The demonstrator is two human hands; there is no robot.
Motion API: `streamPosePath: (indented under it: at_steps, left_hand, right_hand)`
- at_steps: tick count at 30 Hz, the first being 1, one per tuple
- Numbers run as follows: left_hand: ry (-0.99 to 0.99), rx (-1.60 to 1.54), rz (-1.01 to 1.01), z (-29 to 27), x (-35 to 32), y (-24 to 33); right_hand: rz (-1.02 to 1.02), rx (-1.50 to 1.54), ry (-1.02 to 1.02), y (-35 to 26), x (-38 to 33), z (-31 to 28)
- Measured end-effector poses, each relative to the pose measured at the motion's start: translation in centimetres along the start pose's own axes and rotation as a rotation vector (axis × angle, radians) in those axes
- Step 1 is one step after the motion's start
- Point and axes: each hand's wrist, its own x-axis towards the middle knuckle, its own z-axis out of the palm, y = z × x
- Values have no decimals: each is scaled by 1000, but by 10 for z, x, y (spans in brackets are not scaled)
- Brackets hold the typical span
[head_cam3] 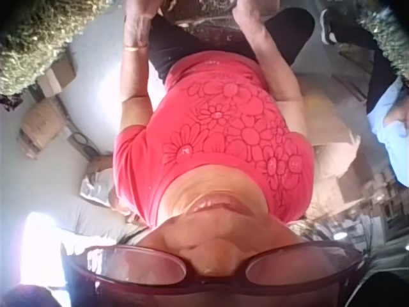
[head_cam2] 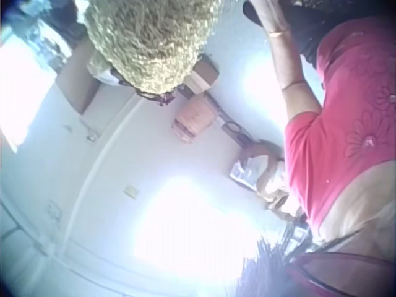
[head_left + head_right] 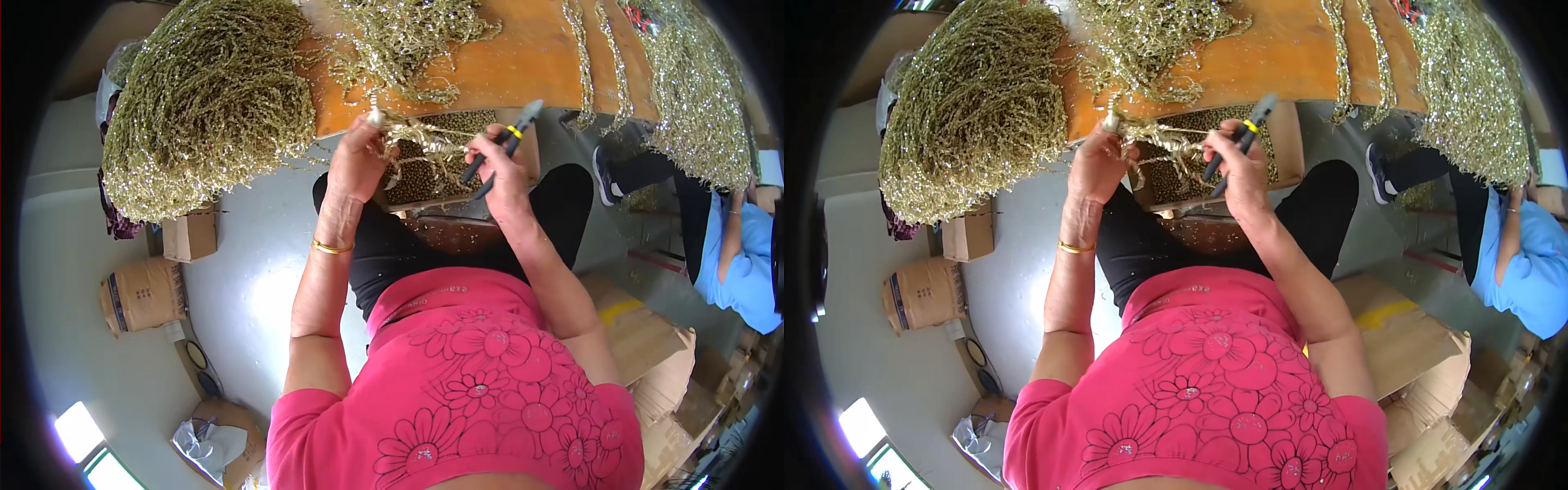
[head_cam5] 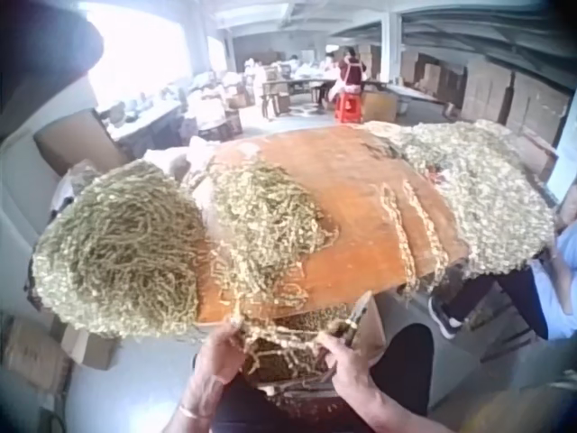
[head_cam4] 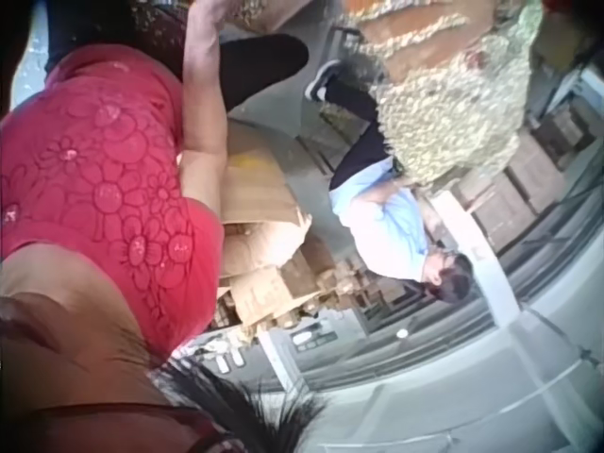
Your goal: The recorder uses wire cutters to cut segments of gold-colored decorative tinsel and place them into a cardboard box.
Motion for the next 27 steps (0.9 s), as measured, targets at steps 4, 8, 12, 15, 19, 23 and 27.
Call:
streamPosePath:
  at_steps: [4, 8, 12, 15, 19, 23, 27]
  left_hand:
    - [37, -177, -99, -10, 10, -8]
    - [29, -126, -2, -17, 30, -21]
    - [48, 444, 326, 10, 26, -31]
    - [55, 596, 486, 10, 29, -34]
    - [220, 545, 254, 9, 32, -19]
    - [259, 545, 368, 17, 27, -13]
    - [311, 698, 398, 17, 29, -12]
  right_hand:
    - [120, 314, -205, -26, -19, 13]
    - [-77, -91, -429, -35, -38, 13]
    - [-20, -199, -575, -52, -55, 9]
    - [50, -463, -737, -67, -59, 15]
    - [-7, -560, -856, -62, -71, 17]
    - [-261, -611, -806, -74, -75, 11]
    - [-198, -977, -622, -73, -83, -2]
